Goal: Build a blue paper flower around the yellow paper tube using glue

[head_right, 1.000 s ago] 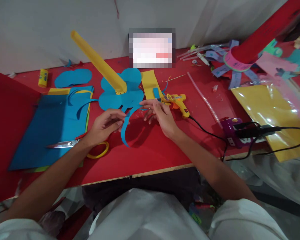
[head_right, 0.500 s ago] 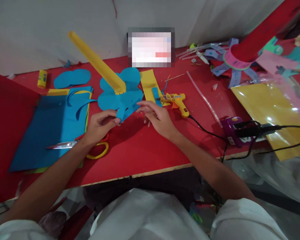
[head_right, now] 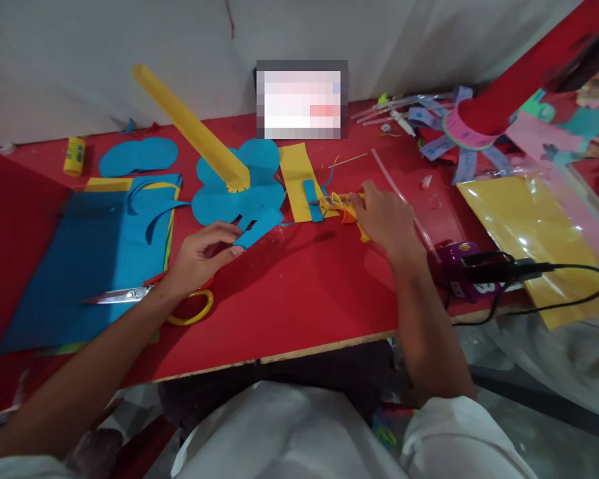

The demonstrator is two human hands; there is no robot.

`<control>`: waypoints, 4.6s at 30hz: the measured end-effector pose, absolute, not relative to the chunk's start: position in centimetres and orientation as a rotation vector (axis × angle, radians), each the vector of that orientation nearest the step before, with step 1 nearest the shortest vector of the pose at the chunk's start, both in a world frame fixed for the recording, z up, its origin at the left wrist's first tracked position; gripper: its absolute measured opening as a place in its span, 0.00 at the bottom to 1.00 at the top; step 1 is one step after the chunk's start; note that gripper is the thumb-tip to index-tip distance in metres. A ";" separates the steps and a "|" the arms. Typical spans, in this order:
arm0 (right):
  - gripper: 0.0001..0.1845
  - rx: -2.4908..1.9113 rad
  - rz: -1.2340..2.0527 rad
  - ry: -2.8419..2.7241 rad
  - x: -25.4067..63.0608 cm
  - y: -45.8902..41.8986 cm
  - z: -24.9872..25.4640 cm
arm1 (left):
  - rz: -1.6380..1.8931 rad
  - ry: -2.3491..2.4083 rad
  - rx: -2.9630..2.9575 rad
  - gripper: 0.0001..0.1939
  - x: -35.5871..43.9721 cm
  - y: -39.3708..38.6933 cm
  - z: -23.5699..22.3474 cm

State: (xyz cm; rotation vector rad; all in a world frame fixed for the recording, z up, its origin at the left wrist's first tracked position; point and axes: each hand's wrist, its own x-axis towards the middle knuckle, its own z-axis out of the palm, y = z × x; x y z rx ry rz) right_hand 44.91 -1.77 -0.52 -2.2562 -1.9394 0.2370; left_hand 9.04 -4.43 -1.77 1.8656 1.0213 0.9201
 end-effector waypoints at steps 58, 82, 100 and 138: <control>0.14 -1.260 0.667 -1.527 43.3 -2.3 -1.2 | 0.775 0.876 1.747 0.19 9.4 -5.0 -0.5; 0.10 -0.982 0.404 -2.107 43.0 -4.1 -0.3 | 0.705 1.080 1.675 0.20 9.9 -5.2 -0.7; 0.16 -1.218 0.634 -2.138 42.6 -4.0 -2.5 | 0.759 1.095 1.641 0.22 10.0 -5.0 -0.8; 0.13 -1.096 0.690 -2.030 42.9 -3.9 -1.1 | 0.729 1.093 1.681 0.22 9.8 -5.0 -0.9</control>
